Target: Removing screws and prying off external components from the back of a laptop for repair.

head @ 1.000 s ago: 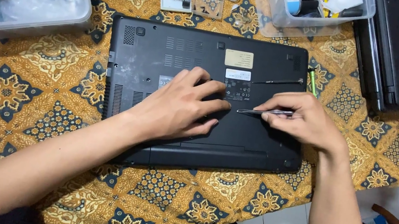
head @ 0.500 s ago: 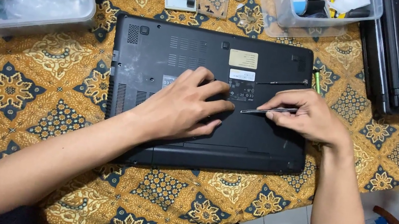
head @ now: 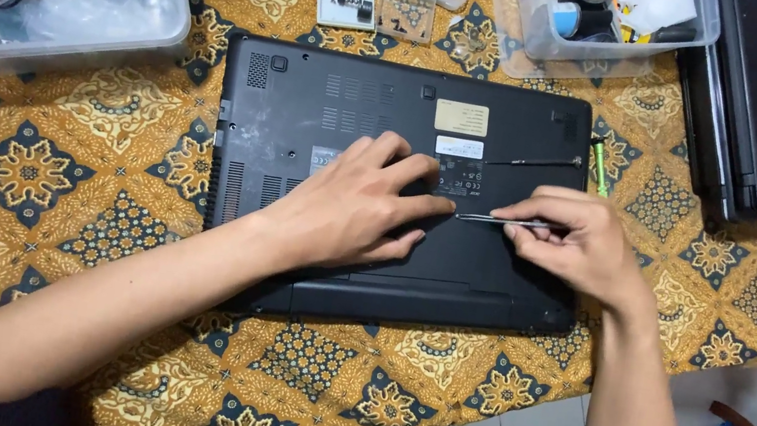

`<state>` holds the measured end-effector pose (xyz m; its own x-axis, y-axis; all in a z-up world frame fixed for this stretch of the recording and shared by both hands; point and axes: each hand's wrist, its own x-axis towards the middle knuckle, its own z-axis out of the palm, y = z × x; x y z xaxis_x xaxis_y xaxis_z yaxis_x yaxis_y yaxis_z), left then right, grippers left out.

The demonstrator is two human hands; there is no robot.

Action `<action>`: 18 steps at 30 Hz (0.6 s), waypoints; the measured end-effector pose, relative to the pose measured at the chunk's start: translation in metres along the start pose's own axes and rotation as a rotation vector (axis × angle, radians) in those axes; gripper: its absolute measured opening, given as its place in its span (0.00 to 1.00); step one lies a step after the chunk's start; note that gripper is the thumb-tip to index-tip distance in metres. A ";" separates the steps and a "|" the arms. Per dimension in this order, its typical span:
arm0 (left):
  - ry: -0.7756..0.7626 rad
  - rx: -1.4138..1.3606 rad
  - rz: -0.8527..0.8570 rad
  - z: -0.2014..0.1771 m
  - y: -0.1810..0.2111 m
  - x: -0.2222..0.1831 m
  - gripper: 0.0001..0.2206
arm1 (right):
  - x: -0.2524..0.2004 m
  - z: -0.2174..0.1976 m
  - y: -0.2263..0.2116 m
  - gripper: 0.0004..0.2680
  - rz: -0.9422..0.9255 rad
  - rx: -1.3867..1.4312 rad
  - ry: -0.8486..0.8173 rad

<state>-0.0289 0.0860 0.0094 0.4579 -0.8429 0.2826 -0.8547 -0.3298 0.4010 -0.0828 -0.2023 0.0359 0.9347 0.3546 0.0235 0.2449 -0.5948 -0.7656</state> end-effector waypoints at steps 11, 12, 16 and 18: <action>-0.022 0.009 -0.006 0.001 0.000 0.001 0.17 | -0.006 0.007 -0.040 0.06 -0.029 -0.359 -0.019; -0.025 0.008 -0.015 0.001 -0.001 0.001 0.17 | -0.002 0.007 -0.042 0.06 -0.028 -0.408 -0.049; -0.014 0.004 -0.010 0.001 0.000 0.001 0.18 | 0.000 0.005 -0.060 0.07 -0.008 -0.581 -0.127; -0.012 0.002 0.000 0.002 0.000 0.001 0.17 | 0.001 0.009 -0.070 0.07 -0.017 -0.823 -0.138</action>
<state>-0.0286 0.0840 0.0078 0.4546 -0.8481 0.2720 -0.8553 -0.3306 0.3989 -0.1010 -0.1538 0.0833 0.9023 0.4217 -0.0894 0.4188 -0.9067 -0.0503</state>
